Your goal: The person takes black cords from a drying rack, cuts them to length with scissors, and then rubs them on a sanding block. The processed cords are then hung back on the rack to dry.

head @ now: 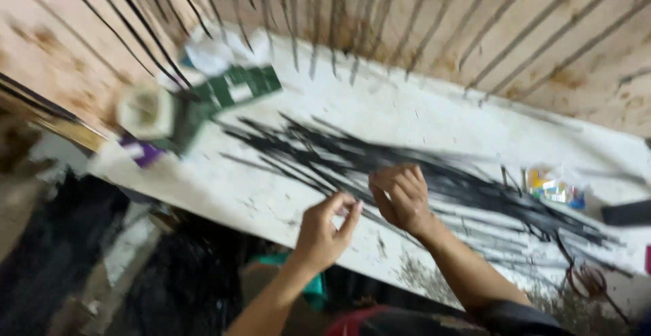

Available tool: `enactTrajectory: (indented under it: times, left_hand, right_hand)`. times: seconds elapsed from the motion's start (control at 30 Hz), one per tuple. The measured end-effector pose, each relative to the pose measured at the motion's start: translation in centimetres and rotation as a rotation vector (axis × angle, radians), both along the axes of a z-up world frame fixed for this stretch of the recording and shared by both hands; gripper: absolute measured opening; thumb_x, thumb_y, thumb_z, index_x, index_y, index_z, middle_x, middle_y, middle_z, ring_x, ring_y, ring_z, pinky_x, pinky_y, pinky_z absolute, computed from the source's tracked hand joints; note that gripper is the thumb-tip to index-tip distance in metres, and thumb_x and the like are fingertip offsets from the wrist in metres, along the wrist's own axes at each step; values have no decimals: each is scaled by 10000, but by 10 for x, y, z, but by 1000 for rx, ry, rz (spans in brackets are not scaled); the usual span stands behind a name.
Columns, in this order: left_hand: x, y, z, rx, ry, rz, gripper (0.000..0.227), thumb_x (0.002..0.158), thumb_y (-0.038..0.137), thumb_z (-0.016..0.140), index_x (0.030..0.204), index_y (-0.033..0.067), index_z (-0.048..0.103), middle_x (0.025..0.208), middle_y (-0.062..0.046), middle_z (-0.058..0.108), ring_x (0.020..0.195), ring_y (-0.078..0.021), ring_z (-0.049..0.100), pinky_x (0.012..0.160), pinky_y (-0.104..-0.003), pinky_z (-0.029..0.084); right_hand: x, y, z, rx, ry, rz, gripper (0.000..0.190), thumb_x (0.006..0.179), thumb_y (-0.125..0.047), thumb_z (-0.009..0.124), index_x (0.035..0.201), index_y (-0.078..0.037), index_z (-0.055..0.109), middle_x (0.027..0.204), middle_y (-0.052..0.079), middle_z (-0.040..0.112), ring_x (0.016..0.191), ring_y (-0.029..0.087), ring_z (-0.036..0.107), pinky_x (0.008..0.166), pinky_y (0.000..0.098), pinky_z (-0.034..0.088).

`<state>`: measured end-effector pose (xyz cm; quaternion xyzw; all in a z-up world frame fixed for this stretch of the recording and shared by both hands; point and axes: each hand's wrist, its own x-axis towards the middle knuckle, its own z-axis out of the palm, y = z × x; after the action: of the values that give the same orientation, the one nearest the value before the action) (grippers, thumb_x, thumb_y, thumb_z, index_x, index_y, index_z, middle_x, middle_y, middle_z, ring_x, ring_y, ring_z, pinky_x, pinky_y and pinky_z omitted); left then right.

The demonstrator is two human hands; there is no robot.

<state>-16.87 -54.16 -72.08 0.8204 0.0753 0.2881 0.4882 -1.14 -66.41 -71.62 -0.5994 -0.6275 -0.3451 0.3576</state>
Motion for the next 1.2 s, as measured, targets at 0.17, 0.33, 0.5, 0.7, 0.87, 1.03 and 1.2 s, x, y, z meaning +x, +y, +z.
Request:
enactTrajectory:
  times: [0.17,0.33,0.5,0.7,0.87,1.03,1.2]
  left_hand:
    - [13,-118,-102,-65,-13,5,144,949,157,721,851,54,703,736,-141,752,748,-340,779,652,-389,648]
    - [17,-202,-120,-95,59,-50,191,957,167,725,811,48,698,693,-145,721,748,-366,764,623,-416,631]
    - [19,-251,-101,-12,66,-85,211,958,145,716,760,77,688,685,-118,716,685,-339,726,590,-408,591]
    - [30,-279,-117,-58,124,-151,184,981,172,696,813,98,705,671,-95,706,662,-294,721,585,-366,567]
    - [51,-279,-123,-96,186,-262,94,975,142,690,910,77,708,745,-119,739,694,-287,726,602,-356,582]
    - [72,-289,-129,-112,205,-371,55,966,124,695,943,77,710,780,-116,758,755,-292,759,651,-358,611]
    - [89,-308,-136,-98,254,-451,57,963,121,693,968,66,707,791,-117,759,749,-278,748,655,-361,610]
  right_hand:
    - [20,-111,-145,127,116,9,69,921,-18,720,979,-12,758,898,133,739,730,316,686,713,419,503]
    - [19,-213,-162,104,166,-71,67,913,-3,730,970,-14,763,881,128,737,710,307,681,669,397,503]
    - [19,-279,-160,79,162,-134,39,889,16,746,920,-7,751,858,138,721,661,312,651,639,389,505]
    - [18,-312,-165,78,161,-212,62,892,4,735,946,-8,763,859,130,717,659,297,646,640,385,503]
    - [20,-329,-168,64,166,-328,59,881,19,745,929,-12,760,855,127,717,677,295,667,634,377,508]
    - [18,-348,-172,43,166,-441,72,876,27,744,933,-17,755,857,128,716,669,296,662,631,374,512]
    - [19,-380,-189,22,197,-530,70,882,26,733,930,-21,752,870,128,720,698,308,681,623,368,507]
